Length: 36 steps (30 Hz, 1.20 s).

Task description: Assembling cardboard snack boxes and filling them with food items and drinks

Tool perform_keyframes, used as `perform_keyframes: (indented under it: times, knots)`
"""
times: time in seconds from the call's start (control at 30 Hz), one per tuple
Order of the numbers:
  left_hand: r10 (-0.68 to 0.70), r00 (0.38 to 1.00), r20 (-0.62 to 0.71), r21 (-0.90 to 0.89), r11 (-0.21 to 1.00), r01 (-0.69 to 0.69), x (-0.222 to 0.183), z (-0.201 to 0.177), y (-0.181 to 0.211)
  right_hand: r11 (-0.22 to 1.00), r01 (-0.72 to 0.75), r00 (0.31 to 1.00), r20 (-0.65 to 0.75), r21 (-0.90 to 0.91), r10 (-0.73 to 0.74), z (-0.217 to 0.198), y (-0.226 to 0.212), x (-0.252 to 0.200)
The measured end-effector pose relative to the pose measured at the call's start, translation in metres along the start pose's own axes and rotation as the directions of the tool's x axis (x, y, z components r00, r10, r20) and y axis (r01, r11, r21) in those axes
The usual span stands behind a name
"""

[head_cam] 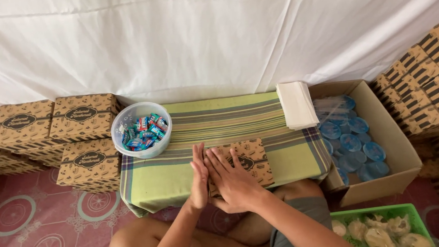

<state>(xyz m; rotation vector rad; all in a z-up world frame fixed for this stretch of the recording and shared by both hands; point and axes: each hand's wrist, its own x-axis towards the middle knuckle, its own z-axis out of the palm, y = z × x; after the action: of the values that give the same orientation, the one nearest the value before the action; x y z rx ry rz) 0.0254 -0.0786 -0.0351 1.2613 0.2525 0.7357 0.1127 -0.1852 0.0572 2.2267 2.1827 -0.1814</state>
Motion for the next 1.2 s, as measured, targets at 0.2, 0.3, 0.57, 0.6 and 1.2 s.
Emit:
perform_keyframes:
  times: [0.2,0.3,0.57,0.6,1.2]
  knots:
    - [-0.237,0.971,0.01,0.242,0.943,0.228,-0.002,-0.005,0.004,0.933,-0.143,0.971,-0.136,0.329,0.197,0.022,0.027,-0.036]
    - [-0.294,0.952,-0.079,0.15,0.941,0.303,-0.003,-0.003,-0.002,0.676,-0.244,0.786,-0.267,0.695,0.558,0.042,0.066,-0.049]
    - [-0.344,0.939,-0.004,-0.08,0.936,0.342,-0.011,-0.002,0.016,0.025,-0.007,0.841,-0.008,1.0,0.541,0.055,0.062,-0.072]
    - [-0.326,0.945,0.025,-0.104,0.939,0.327,-0.013,-0.004,0.02,-0.169,0.115,0.866,-0.015,0.979,0.5,0.054,0.06,-0.072]
    - [-0.152,0.593,-0.791,-0.321,0.928,-0.191,-0.206,-0.03,-0.045,-0.582,0.285,0.874,0.042,0.762,0.483,0.081,-0.108,-0.035]
